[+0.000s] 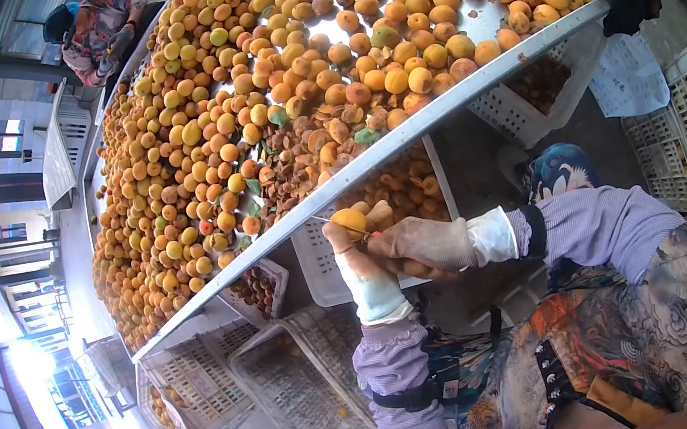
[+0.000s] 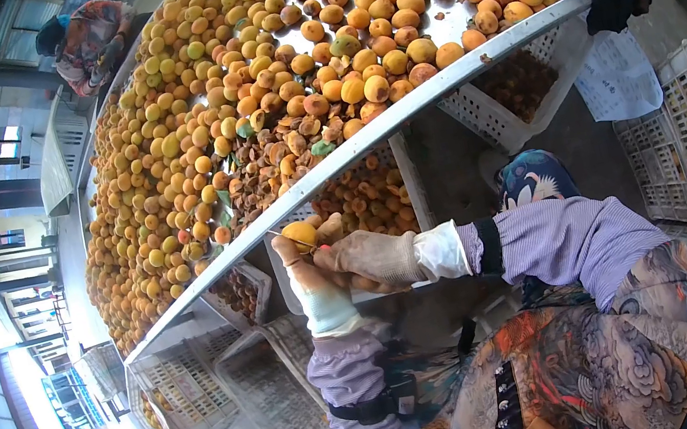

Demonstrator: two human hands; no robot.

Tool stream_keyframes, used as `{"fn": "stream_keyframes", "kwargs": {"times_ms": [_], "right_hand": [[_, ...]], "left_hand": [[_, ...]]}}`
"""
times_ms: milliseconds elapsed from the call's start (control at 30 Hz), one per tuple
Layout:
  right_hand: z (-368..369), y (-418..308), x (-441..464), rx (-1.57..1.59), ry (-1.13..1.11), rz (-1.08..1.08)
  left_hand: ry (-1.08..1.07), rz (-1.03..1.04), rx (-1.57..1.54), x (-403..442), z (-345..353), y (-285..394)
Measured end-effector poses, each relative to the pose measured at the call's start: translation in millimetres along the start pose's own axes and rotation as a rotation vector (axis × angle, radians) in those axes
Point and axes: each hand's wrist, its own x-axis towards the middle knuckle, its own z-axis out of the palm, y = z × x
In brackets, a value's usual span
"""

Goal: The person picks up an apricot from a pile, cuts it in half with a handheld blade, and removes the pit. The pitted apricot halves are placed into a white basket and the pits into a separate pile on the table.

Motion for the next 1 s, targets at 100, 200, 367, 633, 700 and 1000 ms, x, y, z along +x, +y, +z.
{"fn": "stream_keyframes", "kwargs": {"times_ms": [100,200,367,633,700,1000], "right_hand": [[-19,53,27,-0.757,0.156,-0.688],[-11,41,13,-0.648,0.185,-0.498],[-10,41,15,-0.465,0.243,-0.040],[-12,57,20,-0.492,0.042,-0.200],[-4,10,3,0.213,-0.050,0.388],[8,31,14,0.086,0.011,0.029]], "left_hand": [[0.025,0.083,0.063,3,-2,1],[0.061,0.259,0.133,12,-10,-4],[-0.043,0.288,0.333,3,-14,5],[0.093,-0.081,-0.040,4,-11,7],[0.028,-0.099,-0.140,3,-15,5],[-0.079,-0.100,-0.289,4,-25,7]]}}
